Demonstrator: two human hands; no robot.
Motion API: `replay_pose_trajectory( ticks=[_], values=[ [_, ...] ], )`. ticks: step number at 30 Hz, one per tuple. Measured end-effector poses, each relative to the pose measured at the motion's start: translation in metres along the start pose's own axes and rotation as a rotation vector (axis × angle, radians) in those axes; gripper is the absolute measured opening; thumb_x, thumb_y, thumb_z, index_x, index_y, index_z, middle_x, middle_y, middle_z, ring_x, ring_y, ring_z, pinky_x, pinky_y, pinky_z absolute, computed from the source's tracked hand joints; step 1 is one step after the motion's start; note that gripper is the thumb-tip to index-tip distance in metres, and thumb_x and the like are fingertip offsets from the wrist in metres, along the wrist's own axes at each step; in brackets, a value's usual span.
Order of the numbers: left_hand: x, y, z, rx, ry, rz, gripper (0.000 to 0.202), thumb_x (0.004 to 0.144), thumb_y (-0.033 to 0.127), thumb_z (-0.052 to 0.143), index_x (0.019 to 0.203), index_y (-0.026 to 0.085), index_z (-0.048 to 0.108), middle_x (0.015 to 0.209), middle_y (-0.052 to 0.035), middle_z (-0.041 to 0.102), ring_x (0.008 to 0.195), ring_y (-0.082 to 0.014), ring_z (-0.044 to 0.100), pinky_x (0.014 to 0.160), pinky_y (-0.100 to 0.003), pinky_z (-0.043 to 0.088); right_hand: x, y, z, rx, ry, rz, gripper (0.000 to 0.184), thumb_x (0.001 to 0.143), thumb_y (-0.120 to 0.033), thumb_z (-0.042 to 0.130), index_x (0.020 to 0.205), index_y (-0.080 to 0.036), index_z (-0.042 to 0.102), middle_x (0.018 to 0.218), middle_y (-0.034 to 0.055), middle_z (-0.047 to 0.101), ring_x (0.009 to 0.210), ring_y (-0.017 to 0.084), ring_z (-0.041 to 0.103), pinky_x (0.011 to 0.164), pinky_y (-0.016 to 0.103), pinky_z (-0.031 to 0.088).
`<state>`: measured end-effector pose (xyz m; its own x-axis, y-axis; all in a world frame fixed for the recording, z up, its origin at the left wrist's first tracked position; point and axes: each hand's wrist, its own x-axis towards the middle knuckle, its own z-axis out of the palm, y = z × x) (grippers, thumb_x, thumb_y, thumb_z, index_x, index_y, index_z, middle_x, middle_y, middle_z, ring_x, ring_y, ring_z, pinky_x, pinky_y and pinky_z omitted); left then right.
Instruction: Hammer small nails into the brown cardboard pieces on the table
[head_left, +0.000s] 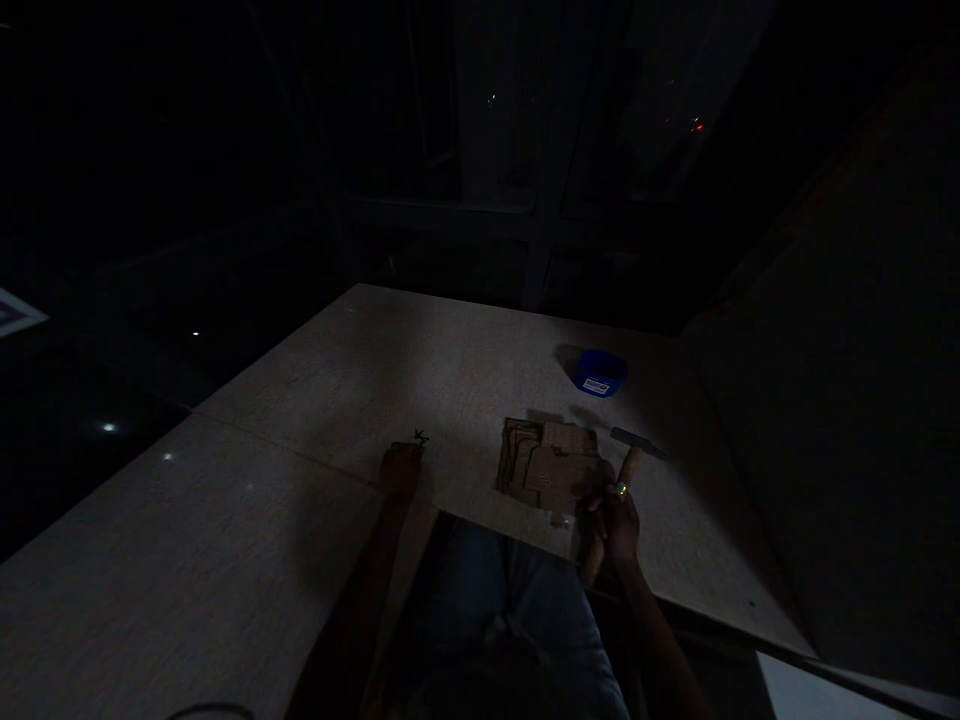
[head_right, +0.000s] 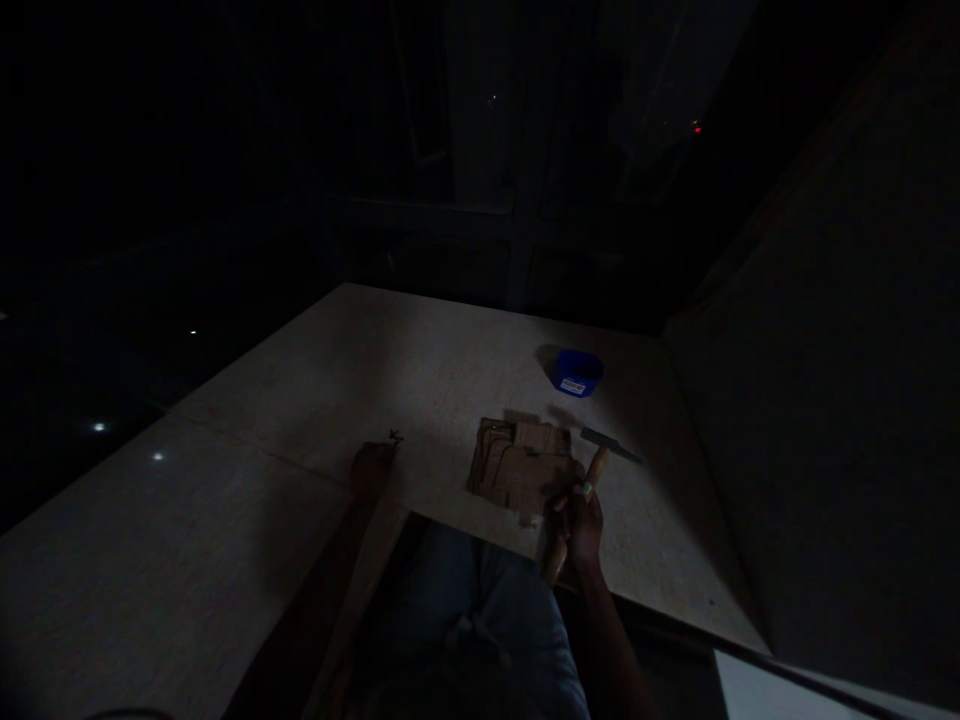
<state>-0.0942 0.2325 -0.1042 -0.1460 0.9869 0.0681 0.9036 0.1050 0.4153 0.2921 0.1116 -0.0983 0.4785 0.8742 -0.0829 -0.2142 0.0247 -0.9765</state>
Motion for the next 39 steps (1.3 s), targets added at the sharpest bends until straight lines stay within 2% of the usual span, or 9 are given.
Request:
replay_pose_trajectory(
  ticks=[5, 10, 15, 18, 20, 23, 27, 34, 39],
  values=[
    [-0.002, -0.001, 0.000, -0.147, 0.088, -0.032, 0.023, 0.087, 0.017, 0.046, 0.078, 0.016, 0.068, 0.091, -0.0157, 0.069, 0.090, -0.0264, 0.064, 0.083, -0.037, 0.050, 0.001, 0.003, 0.000, 0.010, -0.014, -0.009, 0.047, 0.088, -0.060, 0.061, 0.066, -0.018, 0.057, 0.040, -0.0069, 0.041, 0.030, 0.006, 0.031, 0.032, 0.019, 0.026],
    [-0.009, 0.008, 0.002, -0.370, 0.168, -0.008, 0.019, 0.090, 0.024, 0.045, 0.095, 0.018, 0.062, 0.093, -0.0105, 0.068, 0.088, -0.0231, 0.066, 0.080, -0.035, 0.053, 0.000, 0.001, 0.003, -0.009, 0.025, -0.010, 0.048, 0.085, -0.061, 0.064, 0.066, -0.018, 0.055, 0.044, -0.0061, 0.046, 0.030, 0.005, 0.030, 0.031, 0.018, 0.025],
    [-0.021, 0.069, 0.020, -0.817, 0.105, 0.120, 0.035, 0.089, 0.044, 0.053, 0.109, 0.018, 0.064, 0.083, -0.0058, 0.069, 0.076, -0.0191, 0.065, 0.072, -0.030, 0.053, -0.002, -0.003, 0.010, -0.035, 0.006, 0.000, 0.048, 0.084, -0.065, 0.062, 0.071, -0.020, 0.053, 0.046, -0.0057, 0.049, 0.031, 0.006, 0.031, 0.029, 0.018, 0.025],
    [-0.031, 0.119, 0.035, -1.143, -0.168, 0.076, 0.038, 0.078, 0.052, 0.066, 0.095, 0.017, 0.069, 0.082, -0.0061, 0.071, 0.075, -0.0189, 0.066, 0.070, -0.029, 0.053, -0.003, -0.003, 0.013, -0.032, 0.004, 0.021, 0.047, 0.083, -0.066, 0.063, 0.076, -0.020, 0.053, 0.051, -0.0039, 0.056, 0.031, 0.006, 0.031, 0.028, 0.018, 0.026],
    [-0.035, 0.149, 0.047, -1.204, -0.265, 0.075, 0.042, 0.074, 0.055, 0.069, 0.090, 0.017, 0.068, 0.080, -0.0062, 0.071, 0.072, -0.0186, 0.066, 0.067, -0.029, 0.053, -0.003, -0.003, 0.015, -0.037, 0.011, 0.022, 0.046, 0.083, -0.065, 0.064, 0.079, -0.020, 0.055, 0.056, -0.0018, 0.061, 0.031, 0.006, 0.033, 0.027, 0.018, 0.028],
    [-0.037, 0.180, 0.066, -1.239, -0.361, 0.071, 0.044, 0.070, 0.056, 0.072, 0.089, 0.016, 0.067, 0.082, -0.0076, 0.072, 0.071, -0.0184, 0.068, 0.065, -0.029, 0.055, -0.003, -0.002, 0.016, -0.042, 0.014, 0.022, 0.044, 0.085, -0.063, 0.063, 0.083, -0.019, 0.057, 0.060, 0.0003, 0.065, 0.031, 0.006, 0.036, 0.027, 0.019, 0.030],
    [-0.031, 0.199, 0.087, -1.229, -0.434, 0.076, 0.041, 0.069, 0.051, 0.073, 0.088, 0.016, 0.065, 0.082, -0.0081, 0.074, 0.069, -0.0183, 0.069, 0.062, -0.029, 0.056, -0.001, 0.001, 0.016, -0.028, 0.043, 0.009, 0.046, 0.083, -0.064, 0.064, 0.084, -0.019, 0.055, 0.067, 0.0032, 0.070, 0.031, 0.006, 0.038, 0.027, 0.019, 0.031],
    [-0.013, 0.204, 0.101, -1.083, -0.422, 0.150, 0.021, 0.069, 0.033, 0.073, 0.082, 0.017, 0.069, 0.084, -0.0056, 0.075, 0.080, -0.0199, 0.070, 0.071, -0.031, 0.057, 0.002, 0.002, 0.018, -0.021, 0.075, 0.008, 0.046, 0.085, -0.065, 0.062, 0.087, -0.020, 0.053, 0.075, 0.0047, 0.074, 0.030, 0.006, 0.039, 0.027, 0.020, 0.033],
    [-0.003, 0.203, 0.106, -0.966, -0.463, 0.218, 0.026, 0.076, 0.037, 0.067, 0.090, 0.015, 0.071, 0.080, -0.0045, 0.074, 0.067, -0.0168, 0.067, 0.056, -0.025, 0.053, 0.004, 0.002, 0.019, -0.024, 0.043, 0.054, 0.047, 0.085, -0.065, 0.063, 0.096, -0.020, 0.052, 0.086, 0.0069, 0.076, 0.031, 0.006, 0.041, 0.027, 0.020, 0.034]
  ],
)
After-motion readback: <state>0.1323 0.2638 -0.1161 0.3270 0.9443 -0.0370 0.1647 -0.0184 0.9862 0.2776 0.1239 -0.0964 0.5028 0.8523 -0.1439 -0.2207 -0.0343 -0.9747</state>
